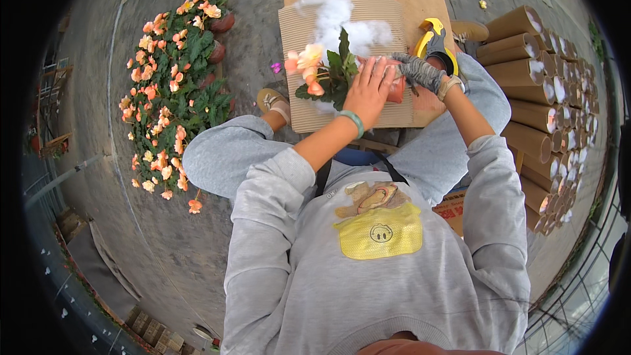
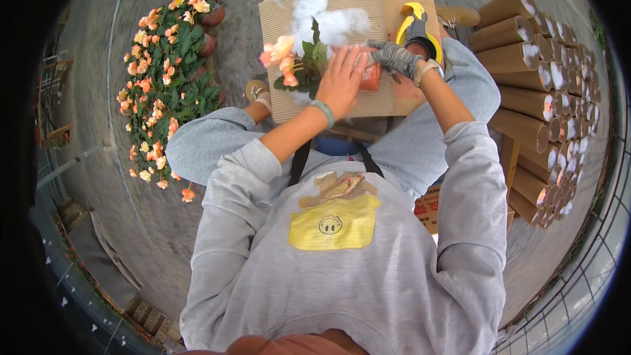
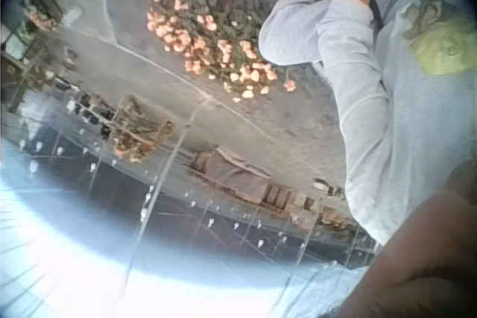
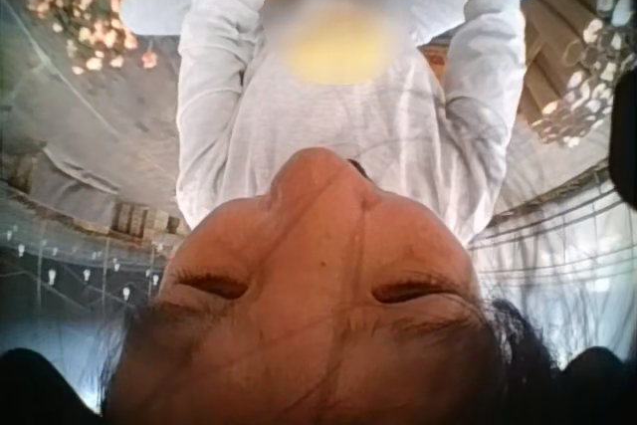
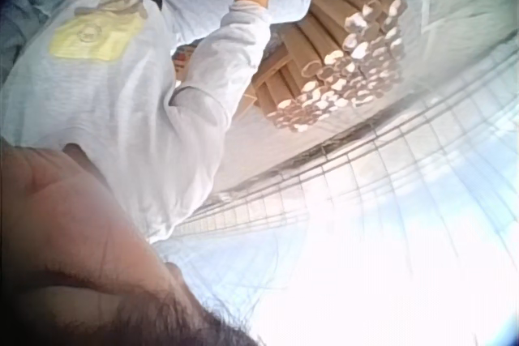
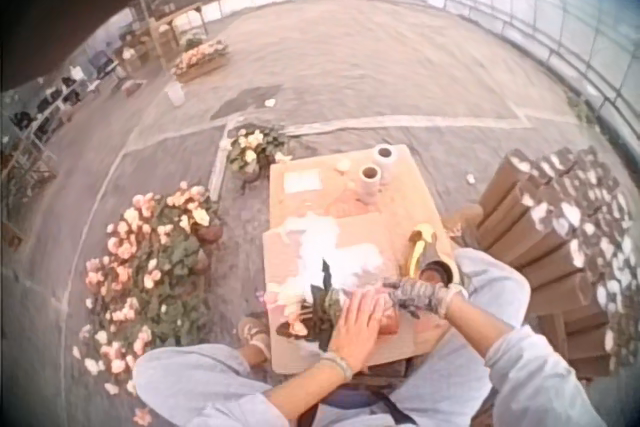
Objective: The person sits on the floor and repeatedly assembles decorative cones by placing cotton and artificial flowers onto a cardboard sheet, rolling the cardboard into a cone, and sealing it with a tape dispenser. The finished cones are placed in a nearby box.
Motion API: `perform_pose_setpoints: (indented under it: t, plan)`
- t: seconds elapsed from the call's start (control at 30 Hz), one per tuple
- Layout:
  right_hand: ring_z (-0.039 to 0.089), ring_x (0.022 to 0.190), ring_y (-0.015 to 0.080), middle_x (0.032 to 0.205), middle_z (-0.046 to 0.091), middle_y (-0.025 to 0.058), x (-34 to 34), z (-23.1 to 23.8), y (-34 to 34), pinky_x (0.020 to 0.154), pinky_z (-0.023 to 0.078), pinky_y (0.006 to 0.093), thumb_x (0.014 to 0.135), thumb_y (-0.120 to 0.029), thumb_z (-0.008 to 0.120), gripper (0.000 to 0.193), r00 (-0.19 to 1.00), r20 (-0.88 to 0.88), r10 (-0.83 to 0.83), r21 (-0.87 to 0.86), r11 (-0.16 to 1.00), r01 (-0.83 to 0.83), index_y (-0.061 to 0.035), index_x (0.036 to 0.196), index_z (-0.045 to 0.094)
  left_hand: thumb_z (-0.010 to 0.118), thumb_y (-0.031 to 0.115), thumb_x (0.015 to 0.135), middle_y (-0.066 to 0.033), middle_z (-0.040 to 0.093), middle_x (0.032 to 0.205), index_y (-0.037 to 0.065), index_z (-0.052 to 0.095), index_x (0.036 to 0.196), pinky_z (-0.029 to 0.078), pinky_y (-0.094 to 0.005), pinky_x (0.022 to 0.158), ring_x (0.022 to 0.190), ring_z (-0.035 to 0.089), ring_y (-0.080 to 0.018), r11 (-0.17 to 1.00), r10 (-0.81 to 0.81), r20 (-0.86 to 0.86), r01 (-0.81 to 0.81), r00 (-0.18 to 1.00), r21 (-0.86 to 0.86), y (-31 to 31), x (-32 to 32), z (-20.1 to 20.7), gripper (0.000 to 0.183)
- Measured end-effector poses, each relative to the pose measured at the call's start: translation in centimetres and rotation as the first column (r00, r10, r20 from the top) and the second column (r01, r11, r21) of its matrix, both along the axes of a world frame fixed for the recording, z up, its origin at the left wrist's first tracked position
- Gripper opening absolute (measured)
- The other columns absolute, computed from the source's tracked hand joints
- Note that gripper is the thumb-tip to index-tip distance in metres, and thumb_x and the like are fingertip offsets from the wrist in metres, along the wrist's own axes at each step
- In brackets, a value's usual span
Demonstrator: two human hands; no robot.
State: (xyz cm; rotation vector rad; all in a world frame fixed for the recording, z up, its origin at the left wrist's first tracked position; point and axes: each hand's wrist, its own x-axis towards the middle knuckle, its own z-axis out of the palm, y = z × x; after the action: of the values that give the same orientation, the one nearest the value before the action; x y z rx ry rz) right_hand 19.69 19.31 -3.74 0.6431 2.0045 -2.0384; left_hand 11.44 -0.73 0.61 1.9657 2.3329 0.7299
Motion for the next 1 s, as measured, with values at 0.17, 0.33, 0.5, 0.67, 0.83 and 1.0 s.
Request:
perform_pose_setpoints:
  t: [0.17, 0.33, 0.5, 0.67, 0.83, 1.0]
  plan:
    - [0.057, 0.091, 0.0216, 0.102, 0.061, 0.0106, 6.1, 1.1, -5.8, 0.084, 0.045, 0.033, 0.089, -0.031, 0.056, 0.041, 0.759, -0.138, -0.636, 0.014, 0.765, 0.643, -0.0031, 0.119, 0.053, 0.078, 0.017, 0.052, -0.0163, 0.039, 0.133, 0.001, 0.034, 0.132, 0.034, -0.0432, 0.1, 0.123, 0.037, -0.0358, 0.987, -0.072, 0.067, 0.081, 0.995, -0.142, 2.2, -2.0, -0.1, 0.092]
    - [0.058, 0.099, 0.0309, 0.108, 0.059, 0.0197, 11.8, -0.3, -11.4, 0.087, 0.045, 0.0368, 0.084, -0.028, 0.058, 0.042, 0.882, 0.094, -0.462, 0.729, 0.635, 0.255, 0.0005, 0.115, 0.054, 0.078, 0.022, 0.052, -0.0174, 0.045, 0.121, 0.004, 0.041, 0.124, 0.037, -0.0431, 0.096, 0.115, 0.042, -0.0351, 0.996, -0.09, 0.067, 0.089, 0.994, 0.019, 4.3, -1.5, -0.4, 0.082]
    - [0.061, 0.092, 0.0288, 0.106, 0.06, 0.0177, 11.7, -0.1, -11.2, 0.084, 0.046, 0.0366, 0.084, -0.026, 0.06, 0.041, 0.787, 0.161, -0.596, 0.447, 0.755, 0.48, 0.0017, 0.114, 0.055, 0.077, 0.024, 0.053, -0.0171, 0.045, 0.121, 0.005, 0.044, 0.122, 0.037, -0.0437, 0.096, 0.114, 0.042, -0.0359, 0.999, -0.048, 0.024, 0.048, 0.999, -0.004, 4.7, -0.7, -0.7, 0.078]
    - [0.056, 0.053, 0.0143, 0.084, 0.057, 0.0101, 8.7, 1.8, -9.4, 0.042, 0.051, 0.0268, 0.081, -0.015, 0.067, 0.048, 0.538, 0.296, -0.789, -0.138, 0.522, 0.842, -0.0009, 0.119, 0.043, 0.079, 0.031, 0.056, -0.0189, 0.042, 0.126, 0.003, 0.044, 0.122, 0.036, -0.0446, 0.097, 0.116, 0.041, -0.0376, 0.996, -0.065, 0.055, 0.069, 0.996, -0.063, 4.8, -0.4, -0.2, 0.08]
    - [0.061, 0.054, 0.0208, 0.081, 0.06, 0.0134, 6.3, 4.1, -6.0, 0.045, 0.053, 0.0326, 0.085, -0.022, 0.063, 0.037, 0.648, 0.228, -0.727, -0.348, 0.561, 0.751, -0.001, 0.11, 0.046, 0.079, 0.041, 0.06, -0.0294, 0.031, 0.137, -0.002, 0.034, 0.133, 0.031, -0.0452, 0.104, 0.127, 0.032, -0.043, 0.969, -0.083, 0.175, 0.12, 0.981, -0.215, 4.5, -1.6, 1.3, 0.095]
    - [0.063, 0.075, 0.0294, 0.086, 0.063, 0.0168, 6.2, 4.0, -1.5, 0.067, 0.052, 0.0382, 0.088, -0.033, 0.057, 0.037, 0.801, -0.082, -0.593, 0.269, 0.76, 0.591, -0.0015, 0.106, 0.052, 0.073, 0.027, 0.071, -0.0338, 0.028, 0.138, 0.008, 0.029, 0.139, 0.035, -0.0425, 0.103, 0.127, 0.034, -0.0442, 0.908, -0.173, 0.11, 0.202, 0.979, -0.368, 4.5, -2.6, 1.1, 0.084]
